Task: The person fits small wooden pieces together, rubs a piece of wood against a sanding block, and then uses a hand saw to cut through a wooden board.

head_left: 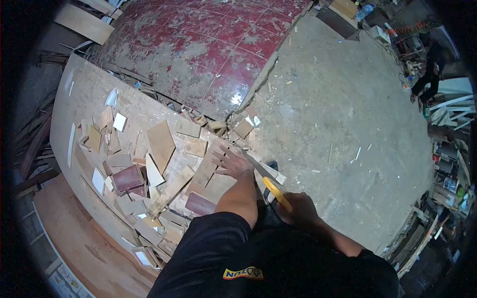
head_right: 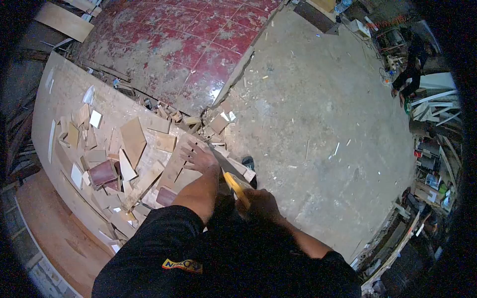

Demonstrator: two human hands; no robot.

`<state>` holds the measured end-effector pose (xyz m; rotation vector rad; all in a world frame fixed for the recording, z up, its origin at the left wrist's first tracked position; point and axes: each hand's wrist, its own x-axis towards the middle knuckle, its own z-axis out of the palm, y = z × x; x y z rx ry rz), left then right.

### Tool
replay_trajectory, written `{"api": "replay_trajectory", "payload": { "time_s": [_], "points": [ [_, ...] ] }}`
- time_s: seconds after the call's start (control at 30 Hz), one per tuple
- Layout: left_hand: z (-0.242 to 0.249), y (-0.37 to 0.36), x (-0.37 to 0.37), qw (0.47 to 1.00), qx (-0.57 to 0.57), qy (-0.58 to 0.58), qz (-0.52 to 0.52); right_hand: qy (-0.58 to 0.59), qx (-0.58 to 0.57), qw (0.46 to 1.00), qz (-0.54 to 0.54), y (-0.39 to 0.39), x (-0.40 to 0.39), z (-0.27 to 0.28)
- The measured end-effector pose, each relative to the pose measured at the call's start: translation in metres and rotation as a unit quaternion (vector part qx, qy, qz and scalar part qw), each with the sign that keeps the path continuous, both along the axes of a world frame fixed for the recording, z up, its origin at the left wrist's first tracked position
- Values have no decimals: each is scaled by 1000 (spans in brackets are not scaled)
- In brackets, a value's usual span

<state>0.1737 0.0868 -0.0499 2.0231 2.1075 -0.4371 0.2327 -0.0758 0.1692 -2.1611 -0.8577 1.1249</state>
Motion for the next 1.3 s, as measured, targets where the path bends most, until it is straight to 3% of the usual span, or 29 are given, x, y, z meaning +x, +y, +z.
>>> {"api": "replay_trajectory", "payload": {
  "time_s": [0.1,0.17,0.23,0.33,0.4,0.5,0.57,0.67,0.77,0.83,0.9,0.93,1.0,1.07,1.13,1.17,1.3],
  "points": [
    [-5,3,-2,1000,3,2,0,-18,66,998,9,13,-9,-51],
    [-22,-2,-5,1000,-2,12,-9,-29,-35,999,-4,51,-8,-84],
    [-44,-5,-12,984,159,57,-51,-29,-23,999,2,56,-3,-87],
    [-31,-2,-9,998,54,6,-12,-34,-1,999,-10,29,-7,-81],
    [-19,0,-3,999,41,18,-13,-72,-2,996,50,-1,-16,-54],
    [-18,-3,-7,999,26,37,-13,-54,-16,997,57,2,-8,-8],
    [-23,-2,-4,999,30,31,-8,-81,-4,997,13,28,-8,-29],
    [-38,-4,-9,997,58,53,-24,-17,-52,998,-13,55,-4,-92],
    [-36,-8,-17,995,81,45,-29,-17,8,1000,7,44,0,-92],
    [-15,-2,-2,1000,26,15,-6,-15,-21,1000,-13,20,3,-60],
    [-18,-4,-2,998,62,10,-15,70,34,997,-21,-9,11,-26],
    [-19,-5,-4,995,98,7,-26,72,33,997,-18,-7,10,-26],
    [-17,-2,-4,998,67,4,-14,15,23,1000,8,4,9,-27],
    [-21,-3,-7,999,35,-4,-3,-33,-59,998,-11,35,3,-75],
    [-29,-3,-8,995,94,-1,-22,-44,-23,999,19,64,-4,-107],
    [-26,-3,-7,999,44,4,-12,-47,-17,998,24,63,-1,-111],
    [-39,-3,-11,996,85,1,-18,-37,-21,999,-3,24,-6,-77]
  ]
}}
